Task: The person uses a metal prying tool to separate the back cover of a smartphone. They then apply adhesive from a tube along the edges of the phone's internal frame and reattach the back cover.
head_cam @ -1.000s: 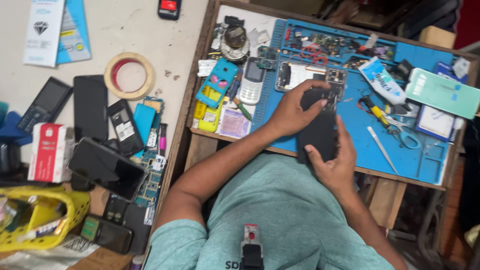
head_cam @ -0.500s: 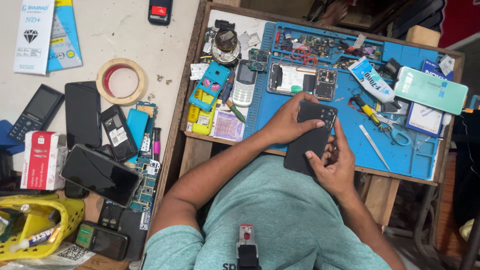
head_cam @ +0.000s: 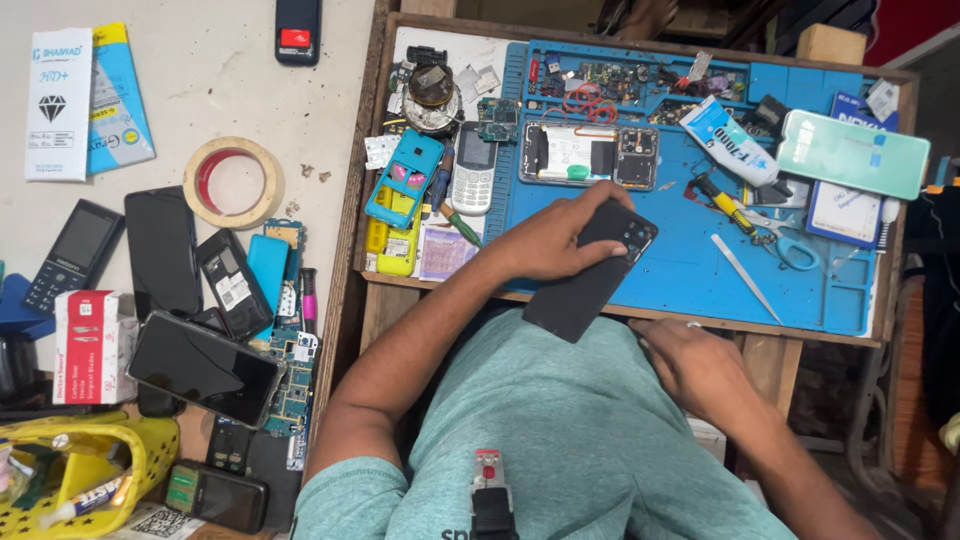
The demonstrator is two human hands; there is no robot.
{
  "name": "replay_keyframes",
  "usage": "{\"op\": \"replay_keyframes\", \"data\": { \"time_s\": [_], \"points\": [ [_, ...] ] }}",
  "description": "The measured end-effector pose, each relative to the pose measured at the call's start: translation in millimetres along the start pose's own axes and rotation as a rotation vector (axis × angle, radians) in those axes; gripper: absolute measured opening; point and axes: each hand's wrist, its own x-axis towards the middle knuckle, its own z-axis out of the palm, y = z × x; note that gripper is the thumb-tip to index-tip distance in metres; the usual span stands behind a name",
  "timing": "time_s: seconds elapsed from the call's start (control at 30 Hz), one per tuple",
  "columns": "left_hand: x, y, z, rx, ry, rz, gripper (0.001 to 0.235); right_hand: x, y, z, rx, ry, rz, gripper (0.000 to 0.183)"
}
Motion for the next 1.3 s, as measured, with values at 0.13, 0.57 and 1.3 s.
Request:
{"op": "replay_keyframes", "data": {
  "time_s": [0.13,0.57,1.3],
  "points": [
    [7,-6,-12,0.142,-0.097,0.100,0.050,-10,10,20,-0.176,0.078,-0.120,0.040],
    [34,-26,-4,0.399,-0.414,0.110,0.051,-68,51,24,1.605,-0.237,-0.371,0.019],
    [22,-43,5,0.378,-0.278,0.131,0.060,-64,99,74,1.324,-0.125,0.199,0.030]
  ]
}}
